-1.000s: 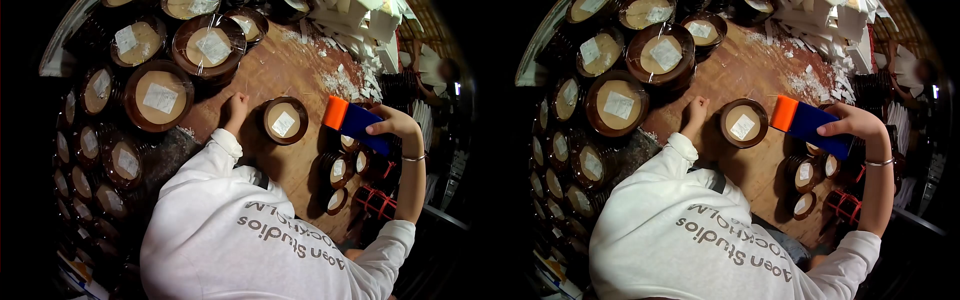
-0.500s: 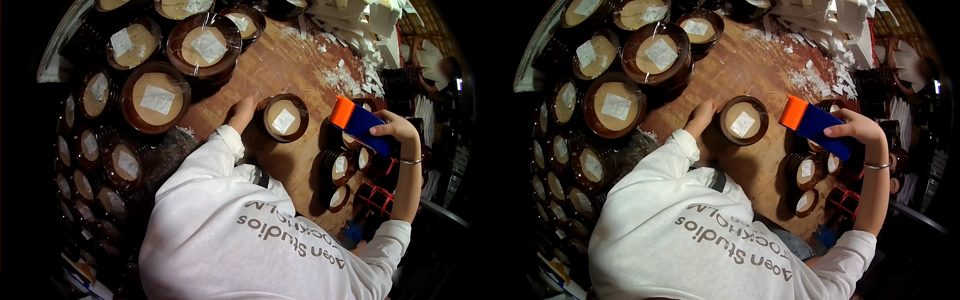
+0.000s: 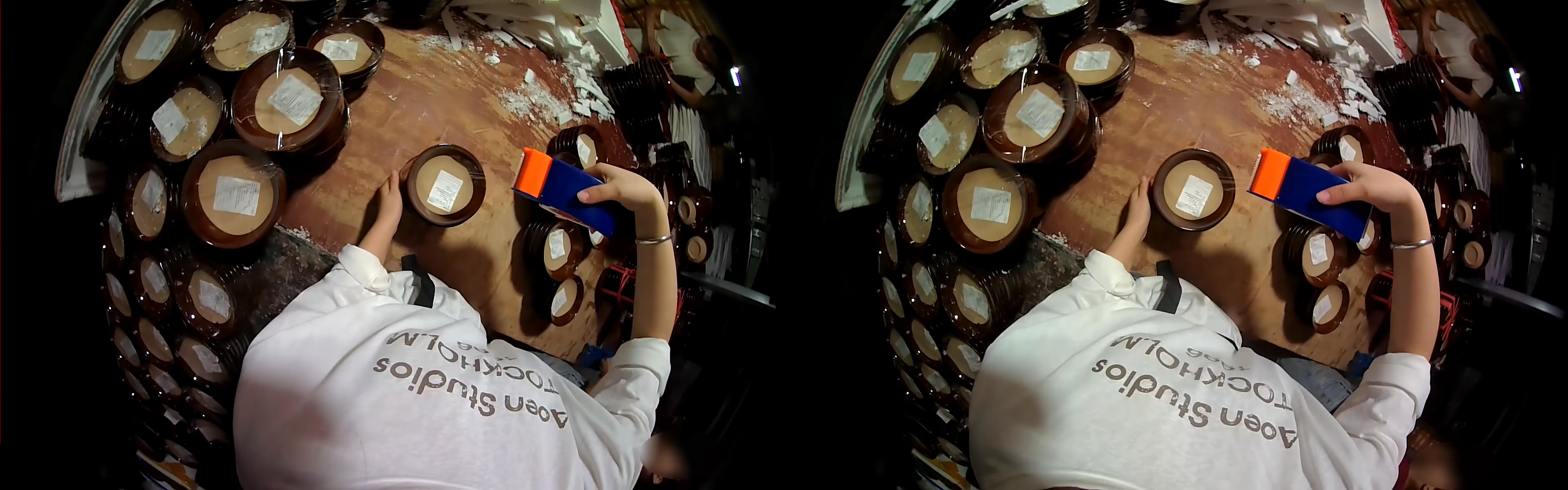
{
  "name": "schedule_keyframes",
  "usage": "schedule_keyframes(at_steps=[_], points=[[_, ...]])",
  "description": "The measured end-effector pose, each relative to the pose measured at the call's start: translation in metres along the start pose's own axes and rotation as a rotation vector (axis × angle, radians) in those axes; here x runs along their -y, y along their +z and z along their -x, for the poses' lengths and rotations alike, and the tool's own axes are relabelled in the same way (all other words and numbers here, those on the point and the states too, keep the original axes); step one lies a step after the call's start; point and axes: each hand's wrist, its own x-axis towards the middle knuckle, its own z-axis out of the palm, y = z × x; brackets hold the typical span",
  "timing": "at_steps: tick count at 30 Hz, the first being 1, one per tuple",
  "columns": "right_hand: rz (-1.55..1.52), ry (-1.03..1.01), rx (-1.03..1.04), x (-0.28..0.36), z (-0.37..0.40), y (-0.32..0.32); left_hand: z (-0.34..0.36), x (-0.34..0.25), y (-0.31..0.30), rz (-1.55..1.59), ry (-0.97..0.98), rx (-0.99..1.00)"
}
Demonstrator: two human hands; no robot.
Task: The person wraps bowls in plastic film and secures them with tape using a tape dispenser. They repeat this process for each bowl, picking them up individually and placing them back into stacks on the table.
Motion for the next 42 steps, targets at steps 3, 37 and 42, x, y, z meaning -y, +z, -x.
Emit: schedule_keyframes(at_steps=[3, 37, 42], points=[[0.004, -0.005, 0.012, -0.008, -0.004, 0.000, 0.008, 0.001, 0.004, -0.091, -0.211, -0.147], [-0.170, 0.032, 0.169, -0.127, -0.085, 0.052, 0.043, -0.080, 0.015, -1.457, 1.355, 0.736], [-0.407, -0.114, 0.112, -0.166, -0.078, 0.104, 0.034, -0.100, 0.010, -1.549, 1.361, 0.989]])
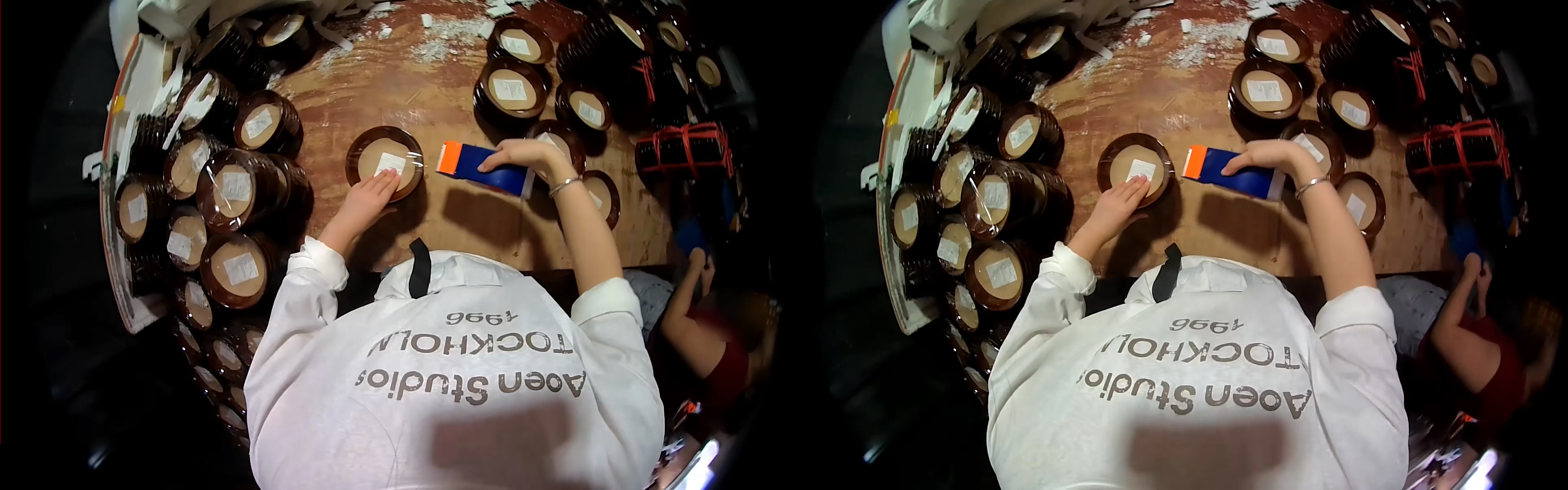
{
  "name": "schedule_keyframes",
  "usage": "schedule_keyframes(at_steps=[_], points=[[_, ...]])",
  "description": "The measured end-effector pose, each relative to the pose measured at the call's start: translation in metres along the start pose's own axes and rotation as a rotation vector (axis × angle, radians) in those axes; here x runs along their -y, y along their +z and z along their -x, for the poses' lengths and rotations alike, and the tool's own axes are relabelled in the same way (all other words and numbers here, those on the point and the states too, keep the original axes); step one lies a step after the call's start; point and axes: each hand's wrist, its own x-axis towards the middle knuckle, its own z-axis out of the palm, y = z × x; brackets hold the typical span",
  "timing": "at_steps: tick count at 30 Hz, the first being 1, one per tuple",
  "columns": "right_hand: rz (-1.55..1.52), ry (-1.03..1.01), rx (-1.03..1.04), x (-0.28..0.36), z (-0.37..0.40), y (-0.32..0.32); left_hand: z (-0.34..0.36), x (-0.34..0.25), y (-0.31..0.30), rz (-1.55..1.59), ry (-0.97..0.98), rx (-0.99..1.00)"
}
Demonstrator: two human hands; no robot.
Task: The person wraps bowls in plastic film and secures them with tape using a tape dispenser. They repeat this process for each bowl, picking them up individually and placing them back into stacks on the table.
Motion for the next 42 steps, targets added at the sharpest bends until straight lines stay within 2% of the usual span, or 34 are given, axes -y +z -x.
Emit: schedule_keyframes(at_steps=[3, 7, 9, 11, 15, 18, 20, 21, 22, 23, 24, 25, 26, 28, 29, 31, 32, 34, 36, 38, 40, 41, 42], points=[[-0.161, -0.010, -0.044, -0.036, 0.000, 0.027, -0.004, 0.005, -0.007, 0.015, 0.030, 0.032], [-0.570, -0.113, 0.041, -0.076, 0.006, 0.062, -0.007, 0.008, -0.011, 0.040, 0.038, 0.079], [-0.598, -0.087, 0.064, -0.093, 0.018, 0.073, -0.006, 0.009, -0.009, 0.061, 0.051, 0.088], [-0.575, -0.234, -0.038, -0.103, 0.042, 0.080, -0.006, 0.008, -0.011, 0.069, 0.063, 0.094], [-0.321, 0.039, -0.083, -0.128, 0.073, 0.073, -0.009, 0.016, -0.022, 0.049, 0.118, 0.149], [-0.111, 0.042, -0.099, -0.112, 0.052, 0.074, -0.006, 0.019, -0.024, 0.010, 0.104, 0.209], [-0.146, 0.029, -0.112, -0.118, 0.012, 0.080, -0.003, 0.013, -0.023, -0.074, 0.068, 0.236], [-0.185, 0.019, -0.117, -0.116, -0.001, 0.084, -0.001, 0.010, -0.022, -0.095, 0.081, 0.183], [-0.187, 0.015, -0.115, -0.104, -0.004, 0.090, 0.001, 0.002, -0.025, -0.102, 0.012, 0.162], [-0.292, 0.097, -0.075, -0.092, -0.006, 0.095, 0.003, -0.009, -0.027, -0.106, -0.058, 0.139], [-0.396, 0.176, -0.039, -0.081, -0.009, 0.097, 0.007, -0.019, -0.023, -0.089, -0.026, 0.072], [-0.394, 0.172, -0.040, -0.074, -0.014, 0.098, 0.010, -0.028, -0.015, -0.072, 0.008, 0.006], [-0.357, 0.162, -0.024, -0.070, -0.023, 0.099, 0.009, -0.037, -0.004, -0.074, 0.129, -0.046], [-0.363, 0.166, 0.033, -0.070, -0.046, 0.103, -0.006, -0.072, -0.003, -0.318, 0.197, 0.159], [-0.359, 0.169, 0.038, -0.069, -0.056, 0.104, -0.016, -0.083, 0.007, -0.518, 0.174, 0.158], [-0.328, 0.170, 0.077, -0.069, -0.079, 0.103, -0.027, -0.083, 0.035, -0.683, 0.170, 0.325], [-0.291, 0.161, 0.104, -0.070, -0.096, 0.103, -0.031, -0.080, 0.048, -0.678, 0.168, 0.325], [-0.199, 0.204, 0.068, -0.044, -0.082, 0.104, -0.037, -0.072, 0.068, -0.992, 0.117, 0.637], [0.024, 0.233, 0.042, -0.027, -0.092, 0.105, -0.039, -0.067, 0.079, -1.036, 0.117, 0.683], [0.111, 0.268, 0.049, -0.007, -0.088, 0.105, -0.034, -0.061, 0.096, -1.076, 0.117, 0.736], [0.303, 0.282, 0.054, 0.005, -0.097, 0.104, -0.027, -0.049, 0.124, -1.164, 0.018, 0.608], [0.299, 0.283, 0.054, 0.006, -0.103, 0.104, -0.022, -0.046, 0.135, -1.202, -0.033, 0.543], [0.378, 0.292, 0.037, 0.009, -0.106, 0.105, -0.022, -0.048, 0.136, -1.201, -0.031, 0.544]])
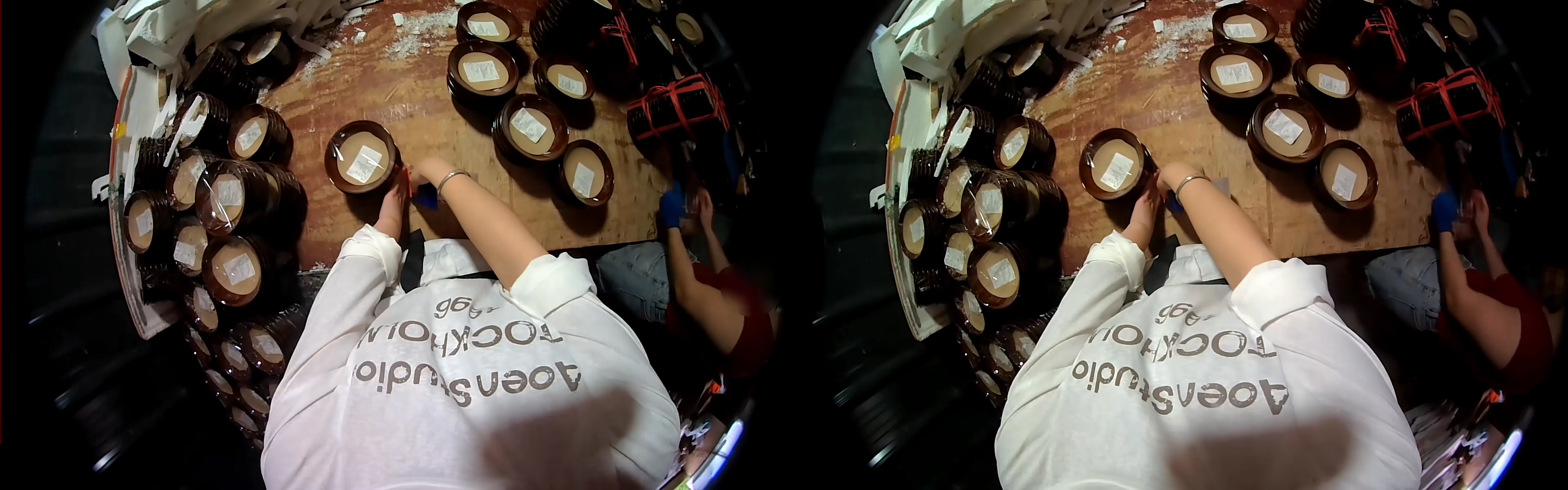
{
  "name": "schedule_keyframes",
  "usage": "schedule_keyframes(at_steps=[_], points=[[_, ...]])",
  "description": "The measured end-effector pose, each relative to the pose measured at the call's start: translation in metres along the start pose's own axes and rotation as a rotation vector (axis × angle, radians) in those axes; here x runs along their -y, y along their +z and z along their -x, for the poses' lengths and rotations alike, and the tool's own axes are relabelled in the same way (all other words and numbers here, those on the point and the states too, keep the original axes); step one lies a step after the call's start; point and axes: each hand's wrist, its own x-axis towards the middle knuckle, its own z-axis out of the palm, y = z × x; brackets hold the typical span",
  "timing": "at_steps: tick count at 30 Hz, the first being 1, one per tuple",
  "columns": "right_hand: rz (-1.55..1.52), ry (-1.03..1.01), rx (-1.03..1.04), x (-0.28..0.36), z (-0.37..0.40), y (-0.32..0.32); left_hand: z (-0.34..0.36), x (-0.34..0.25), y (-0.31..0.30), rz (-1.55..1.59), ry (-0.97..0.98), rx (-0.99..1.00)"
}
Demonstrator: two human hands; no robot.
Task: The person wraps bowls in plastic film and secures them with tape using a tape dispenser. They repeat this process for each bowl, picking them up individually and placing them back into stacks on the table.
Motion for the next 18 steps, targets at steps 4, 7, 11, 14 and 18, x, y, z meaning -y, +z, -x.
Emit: schedule_keyframes(at_steps=[4, 7, 11, 14, 18], points=[[0.140, 0.016, -0.045, 0.004, 0.000, -0.003, -0.002, 0.007, -0.008, -0.085, 0.066, 0.012], [-0.042, -0.173, -0.098, -0.020, 0.023, -0.004, -0.008, 0.007, -0.007, -0.240, 0.093, 0.096], [-0.729, -0.225, -0.022, -0.081, 0.054, -0.003, -0.013, -0.009, 0.017, -0.391, 0.306, 0.102], [-1.124, -0.328, -0.103, -0.110, 0.087, 0.015, -0.006, 0.021, -0.007, -0.326, 0.342, 0.120], [-1.689, -0.496, -0.137, -0.127, 0.105, 0.037, 0.011, 0.053, -0.032, -0.270, 0.494, 0.101]])
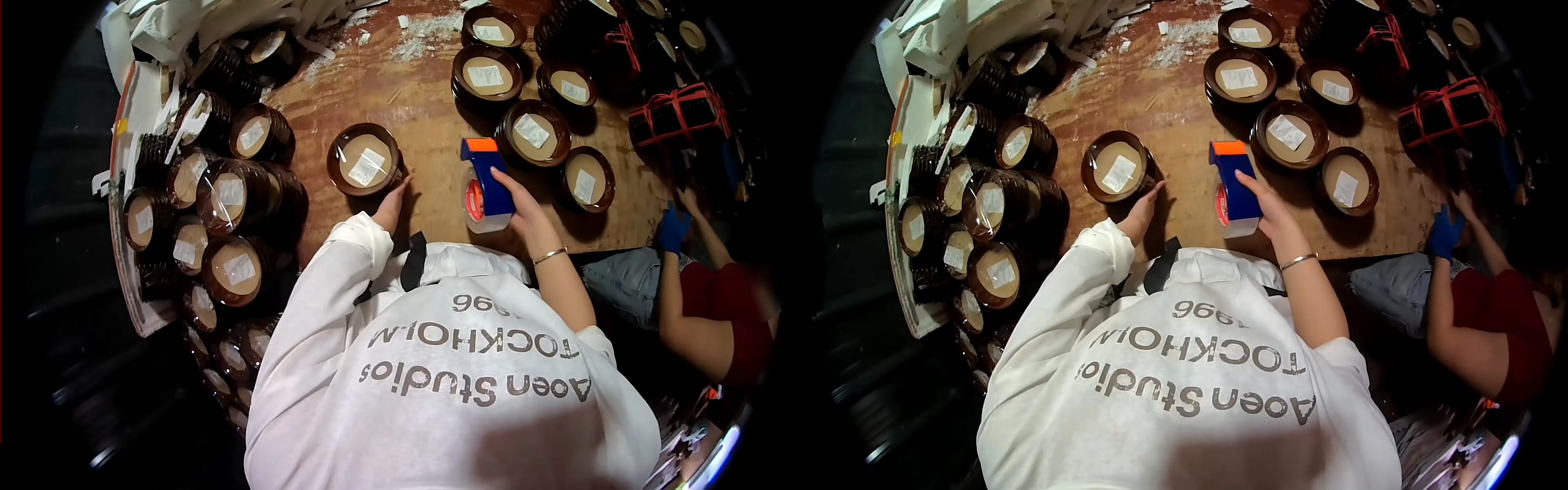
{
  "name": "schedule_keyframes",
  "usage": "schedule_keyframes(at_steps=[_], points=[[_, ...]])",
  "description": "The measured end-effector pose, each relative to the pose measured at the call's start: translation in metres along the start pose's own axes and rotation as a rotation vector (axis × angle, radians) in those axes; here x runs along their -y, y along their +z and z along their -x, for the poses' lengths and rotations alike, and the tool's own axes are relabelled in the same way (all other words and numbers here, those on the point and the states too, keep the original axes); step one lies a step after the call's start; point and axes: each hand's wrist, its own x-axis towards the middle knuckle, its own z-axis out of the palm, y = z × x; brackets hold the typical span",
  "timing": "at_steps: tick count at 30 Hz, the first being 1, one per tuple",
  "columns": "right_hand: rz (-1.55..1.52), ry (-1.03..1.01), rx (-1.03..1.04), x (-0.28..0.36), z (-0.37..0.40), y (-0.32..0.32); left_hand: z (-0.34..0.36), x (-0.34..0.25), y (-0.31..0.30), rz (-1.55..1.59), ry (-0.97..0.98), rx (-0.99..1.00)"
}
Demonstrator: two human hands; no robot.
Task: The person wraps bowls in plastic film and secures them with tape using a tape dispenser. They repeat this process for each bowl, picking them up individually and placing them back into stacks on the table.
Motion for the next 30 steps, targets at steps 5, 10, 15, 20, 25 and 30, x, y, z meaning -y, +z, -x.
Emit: schedule_keyframes(at_steps=[5, 10, 15, 20, 25, 30], points=[[-0.272, -0.065, 0.059, -0.011, 0.001, 0.011, 0.012, -0.001, 0.001, 0.101, 0.089, -0.035], [-0.240, -0.111, 0.097, -0.013, -0.003, 0.020, 0.035, 0.024, -0.010, 0.791, 0.052, -0.287], [-0.323, -0.056, 0.233, -0.014, -0.001, 0.025, 0.076, 0.115, 0.039, 1.314, -0.814, -1.100], [-0.266, -0.026, 0.238, -0.020, 0.003, 0.032, 0.012, 0.082, 0.152, 2.389, -0.921, -0.584], [-0.244, -0.001, 0.235, -0.015, 0.012, 0.031, 0.024, 0.078, 0.146, 3.020, -0.461, -0.199], [-0.151, -0.052, 0.172, -0.009, 0.010, 0.036, 0.058, 0.058, 0.099, 3.233, -0.829, -0.393]])
